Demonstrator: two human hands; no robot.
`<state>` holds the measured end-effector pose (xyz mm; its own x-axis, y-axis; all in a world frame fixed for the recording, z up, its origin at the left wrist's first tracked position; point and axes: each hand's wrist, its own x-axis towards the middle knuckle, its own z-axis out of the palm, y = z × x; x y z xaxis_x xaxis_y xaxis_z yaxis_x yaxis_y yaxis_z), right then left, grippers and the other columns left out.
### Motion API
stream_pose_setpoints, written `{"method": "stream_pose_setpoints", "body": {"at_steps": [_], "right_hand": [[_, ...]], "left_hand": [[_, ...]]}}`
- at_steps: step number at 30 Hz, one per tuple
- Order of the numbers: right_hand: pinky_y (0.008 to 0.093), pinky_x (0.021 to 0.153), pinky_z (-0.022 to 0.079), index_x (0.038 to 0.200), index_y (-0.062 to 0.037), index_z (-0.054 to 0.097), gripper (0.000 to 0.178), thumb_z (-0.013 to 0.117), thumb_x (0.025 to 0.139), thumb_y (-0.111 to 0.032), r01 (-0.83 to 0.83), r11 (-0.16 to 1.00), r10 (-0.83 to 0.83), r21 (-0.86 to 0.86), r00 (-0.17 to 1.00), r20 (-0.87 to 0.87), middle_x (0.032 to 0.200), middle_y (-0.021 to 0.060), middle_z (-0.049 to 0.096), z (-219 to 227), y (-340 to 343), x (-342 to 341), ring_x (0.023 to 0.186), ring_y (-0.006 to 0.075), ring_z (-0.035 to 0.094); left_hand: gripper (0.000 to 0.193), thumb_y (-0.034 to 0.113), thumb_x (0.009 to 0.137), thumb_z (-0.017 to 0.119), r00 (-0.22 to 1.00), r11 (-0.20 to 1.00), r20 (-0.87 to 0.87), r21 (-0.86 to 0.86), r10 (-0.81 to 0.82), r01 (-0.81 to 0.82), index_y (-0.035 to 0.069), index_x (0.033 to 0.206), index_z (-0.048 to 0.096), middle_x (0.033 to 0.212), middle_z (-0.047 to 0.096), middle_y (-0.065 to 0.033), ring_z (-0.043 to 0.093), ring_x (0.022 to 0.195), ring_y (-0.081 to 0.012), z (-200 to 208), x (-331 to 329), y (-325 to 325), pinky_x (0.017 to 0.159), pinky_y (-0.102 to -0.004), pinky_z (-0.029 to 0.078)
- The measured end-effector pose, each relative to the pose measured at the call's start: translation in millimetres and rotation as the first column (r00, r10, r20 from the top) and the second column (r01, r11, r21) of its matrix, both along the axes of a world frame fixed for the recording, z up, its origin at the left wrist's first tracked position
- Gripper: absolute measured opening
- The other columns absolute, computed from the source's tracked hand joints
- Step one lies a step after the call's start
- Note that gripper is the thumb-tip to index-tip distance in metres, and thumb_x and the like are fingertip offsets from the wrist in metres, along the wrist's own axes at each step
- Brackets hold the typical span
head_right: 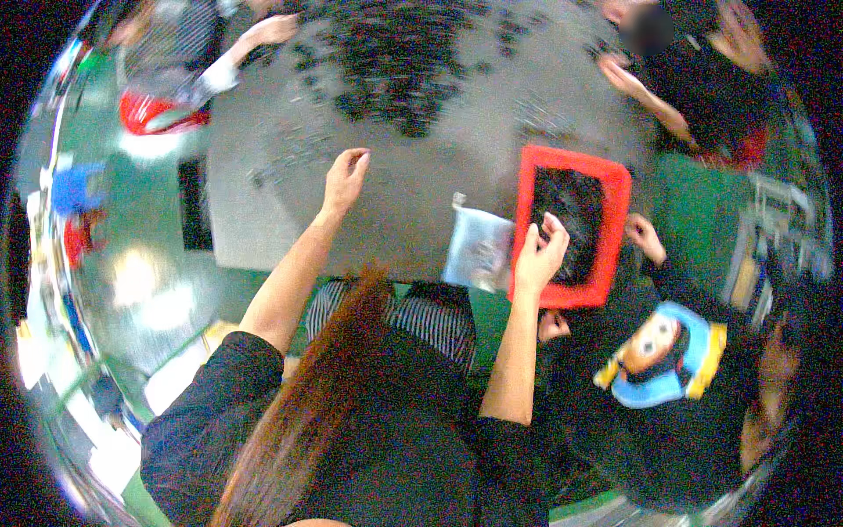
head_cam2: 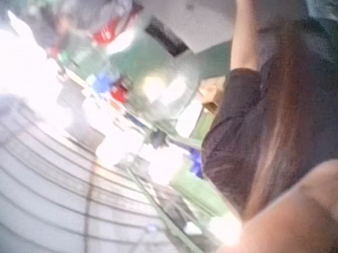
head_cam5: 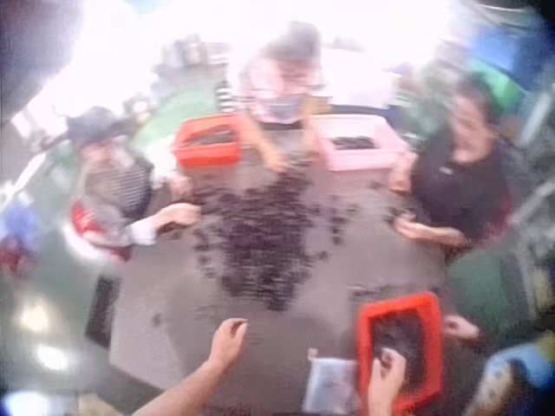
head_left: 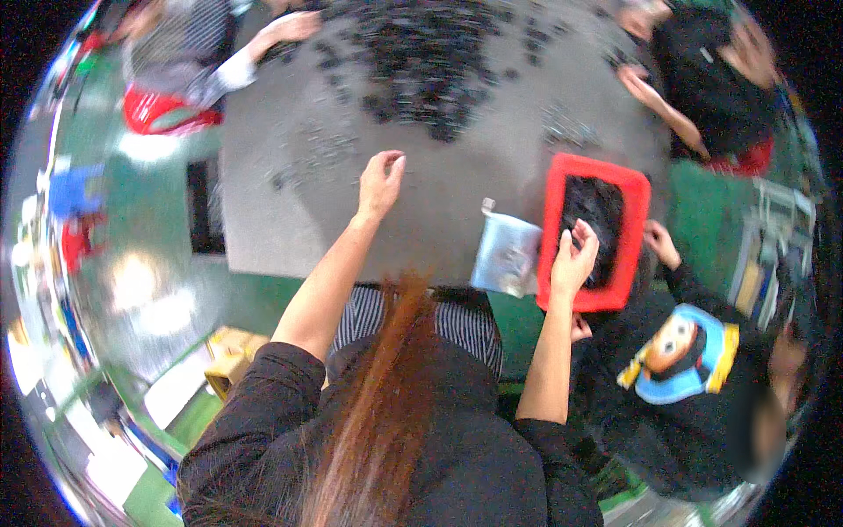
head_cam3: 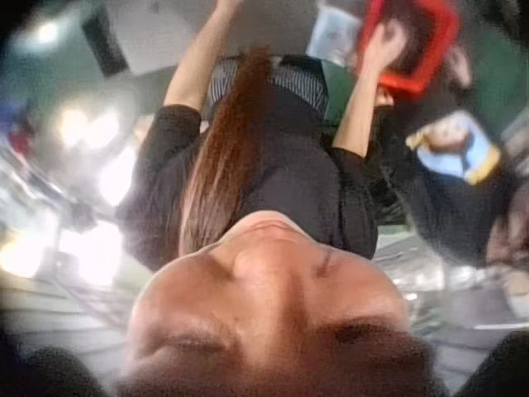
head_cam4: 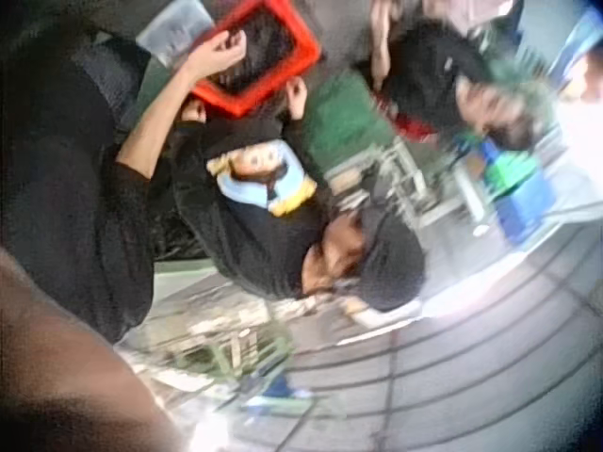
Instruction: The person sorts through a large pile of black plastic buckles and components on a metal table, picking them up by hand and placing them into a red bin.
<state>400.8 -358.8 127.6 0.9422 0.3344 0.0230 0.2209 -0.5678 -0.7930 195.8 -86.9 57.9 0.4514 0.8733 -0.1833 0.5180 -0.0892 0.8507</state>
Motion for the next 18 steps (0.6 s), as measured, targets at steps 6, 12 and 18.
{"method": "stream_pose_setpoints", "body": {"at_steps": [6, 12, 18], "right_hand": [[0.0323, 0.076, 0.050, 0.100, -0.0070, 0.059, 0.020, 0.058, 0.080, -0.006, -0.507, 0.861, 0.497, -0.034, 0.854, -0.157, 0.102, 0.0098, 0.054, -9, 154, -146, 0.096, 0.0225, 0.054], [0.0378, 0.084, 0.046, 0.097, -0.0109, 0.058, 0.020, 0.061, 0.078, -0.009, -0.735, 0.678, 0.713, 0.009, 0.654, -0.252, 0.103, 0.0105, 0.053, -31, 253, -271, 0.101, 0.0306, 0.052], [0.0403, 0.082, 0.047, 0.101, -0.0104, 0.057, 0.026, 0.062, 0.076, -0.007, -0.709, 0.705, 0.687, 0.027, 0.673, -0.274, 0.107, 0.0093, 0.052, -32, 264, -304, 0.101, 0.0301, 0.054]], "left_hand": [[0.036, 0.026, 0.077, 0.067, 0.839, 0.863, -0.297, 0.380, 0.456, -0.334, 0.005, 0.104, 0.054, 0.100, 0.055, -0.0109, 0.052, 0.097, -0.0268, -34, -238, 67, 0.086, -0.0379, 0.042], [0.032, 0.028, 0.075, 0.070, 0.812, 0.923, -0.444, 0.249, 0.378, -0.293, 0.006, 0.095, 0.056, 0.091, 0.058, -0.0093, 0.056, 0.089, -0.0257, -23, -245, 85, 0.078, -0.0376, 0.045], [0.015, 0.005, 0.080, 0.061, 0.987, 0.981, -0.056, 0.129, 0.152, -0.144, 0.004, 0.095, 0.062, 0.083, 0.064, -0.0075, 0.061, 0.073, -0.0147, -16, -247, 86, 0.069, -0.0265, 0.048]]}}
